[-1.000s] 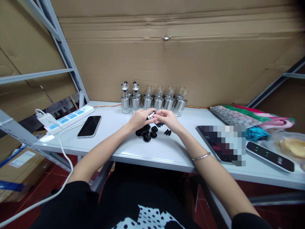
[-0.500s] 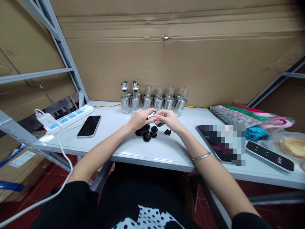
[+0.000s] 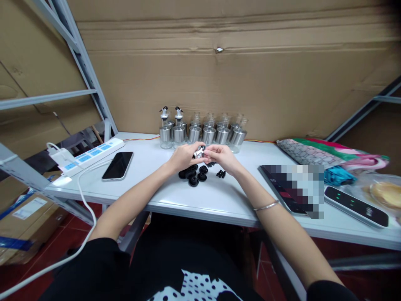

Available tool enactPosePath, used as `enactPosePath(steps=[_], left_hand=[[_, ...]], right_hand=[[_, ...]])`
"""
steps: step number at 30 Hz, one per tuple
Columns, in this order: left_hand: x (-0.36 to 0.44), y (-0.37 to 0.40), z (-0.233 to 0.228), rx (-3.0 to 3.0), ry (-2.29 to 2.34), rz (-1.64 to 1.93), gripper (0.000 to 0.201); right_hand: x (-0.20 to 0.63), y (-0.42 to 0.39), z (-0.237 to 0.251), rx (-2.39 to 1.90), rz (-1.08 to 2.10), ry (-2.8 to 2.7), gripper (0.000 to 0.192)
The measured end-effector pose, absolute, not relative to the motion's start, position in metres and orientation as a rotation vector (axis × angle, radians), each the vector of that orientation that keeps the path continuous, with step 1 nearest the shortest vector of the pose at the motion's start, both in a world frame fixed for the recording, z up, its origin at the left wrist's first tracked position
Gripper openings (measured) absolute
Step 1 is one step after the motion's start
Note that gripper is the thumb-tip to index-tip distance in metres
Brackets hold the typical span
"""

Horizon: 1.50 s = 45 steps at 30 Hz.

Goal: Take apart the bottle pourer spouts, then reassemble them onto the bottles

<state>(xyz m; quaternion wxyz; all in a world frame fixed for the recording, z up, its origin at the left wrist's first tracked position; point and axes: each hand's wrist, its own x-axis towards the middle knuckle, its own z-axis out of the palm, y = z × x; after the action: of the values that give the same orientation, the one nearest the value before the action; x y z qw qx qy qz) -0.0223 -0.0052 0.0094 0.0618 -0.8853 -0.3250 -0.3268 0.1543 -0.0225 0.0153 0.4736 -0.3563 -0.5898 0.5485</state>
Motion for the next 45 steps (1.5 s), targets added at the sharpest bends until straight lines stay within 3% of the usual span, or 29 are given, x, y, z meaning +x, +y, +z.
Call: enactPosePath(steps=[4,20,45], left_hand=[[-0.0224,-0.0055,0.0100,-2.733,-0.995,-1.017,0.051],[-0.0222,-0.0066,0.0067,-2.726,-0.979,-1.113,0.030],[-0.0247,-0.0084,0.0112,-2.717,-0.913,-1.121,0.027]], right_hand=[[0.1551,-0.0222,0.0150,-0.897,1.351,-1.449,0.038],[0.1560,-0.0222,0.0126,-0.928,1.343,-1.510,0.035],[0.1511,-0.0266,0.0155,-0.956,1.351,-1.559,0.034]])
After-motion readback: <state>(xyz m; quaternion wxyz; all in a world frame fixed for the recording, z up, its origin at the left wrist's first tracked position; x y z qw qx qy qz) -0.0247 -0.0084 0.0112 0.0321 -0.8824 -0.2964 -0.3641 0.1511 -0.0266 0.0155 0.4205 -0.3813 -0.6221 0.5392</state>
